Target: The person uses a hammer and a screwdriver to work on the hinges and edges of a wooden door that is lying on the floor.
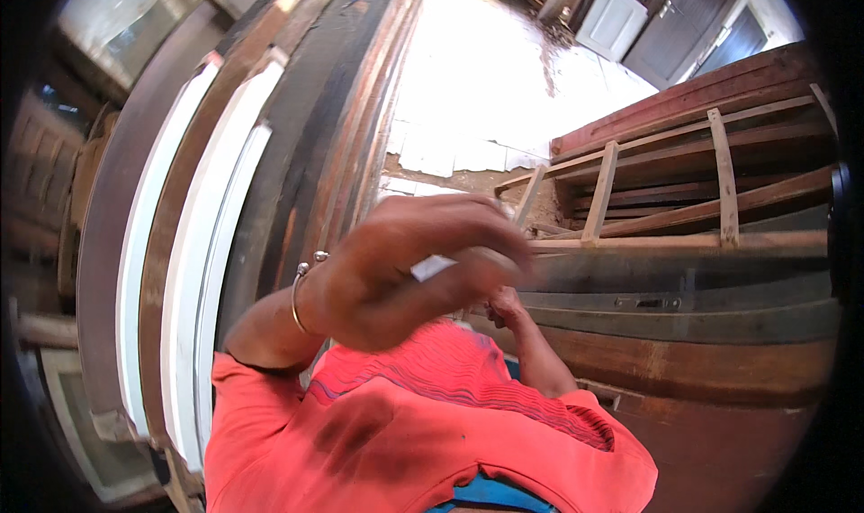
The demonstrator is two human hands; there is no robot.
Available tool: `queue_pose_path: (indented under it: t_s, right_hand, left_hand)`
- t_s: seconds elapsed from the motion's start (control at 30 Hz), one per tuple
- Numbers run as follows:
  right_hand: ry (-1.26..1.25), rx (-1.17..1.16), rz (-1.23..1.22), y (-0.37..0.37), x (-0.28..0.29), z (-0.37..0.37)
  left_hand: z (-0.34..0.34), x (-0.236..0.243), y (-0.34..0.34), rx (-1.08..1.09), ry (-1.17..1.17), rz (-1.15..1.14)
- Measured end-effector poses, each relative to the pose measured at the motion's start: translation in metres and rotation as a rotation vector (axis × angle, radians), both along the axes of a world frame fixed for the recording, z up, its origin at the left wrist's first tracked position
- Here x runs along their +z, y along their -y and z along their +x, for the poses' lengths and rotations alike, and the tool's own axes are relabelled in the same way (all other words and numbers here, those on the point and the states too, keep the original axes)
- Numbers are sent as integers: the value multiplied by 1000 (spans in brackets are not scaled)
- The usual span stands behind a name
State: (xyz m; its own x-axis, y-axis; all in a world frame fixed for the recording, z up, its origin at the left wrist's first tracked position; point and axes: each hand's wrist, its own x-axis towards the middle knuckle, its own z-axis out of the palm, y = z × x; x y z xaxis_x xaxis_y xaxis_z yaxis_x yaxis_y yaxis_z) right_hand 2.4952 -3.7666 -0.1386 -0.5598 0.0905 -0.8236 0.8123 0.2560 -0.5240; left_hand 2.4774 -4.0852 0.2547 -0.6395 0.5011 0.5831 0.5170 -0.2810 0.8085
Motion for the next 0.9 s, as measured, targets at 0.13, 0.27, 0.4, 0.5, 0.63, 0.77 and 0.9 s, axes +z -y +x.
queue_pose_path:
  t_s: [0.13, 0.27, 0.4, 0.5, 0.63, 0.77, 0.9]
  right_hand:
    - [-35, -130, 10, -5, 4, -87]
    - [-58, -177, 66, -16, -6, -180]
    - [-83, -261, 151, -61, -37, -265]
    - [-123, -210, 206, -67, -62, -353]
    - [-70, -281, 136, -84, -49, -463]
    - [-43, -318, 29, -95, -4, -605]
    - [-33, -425, -18, -134, -25, -704]
  left_hand:
    - [-109, 48, -16, -394, -225, -54]
    - [-203, 53, -32, -620, -271, -49]
    - [-317, 36, -60, -759, -261, -39]
    - [-391, 29, -74, -770, -215, -64]
    - [-508, 29, -105, -854, -170, -44]
    - [-623, 31, -120, -888, -119, -41]
    - [-759, -2, -129, -851, 189, 25]
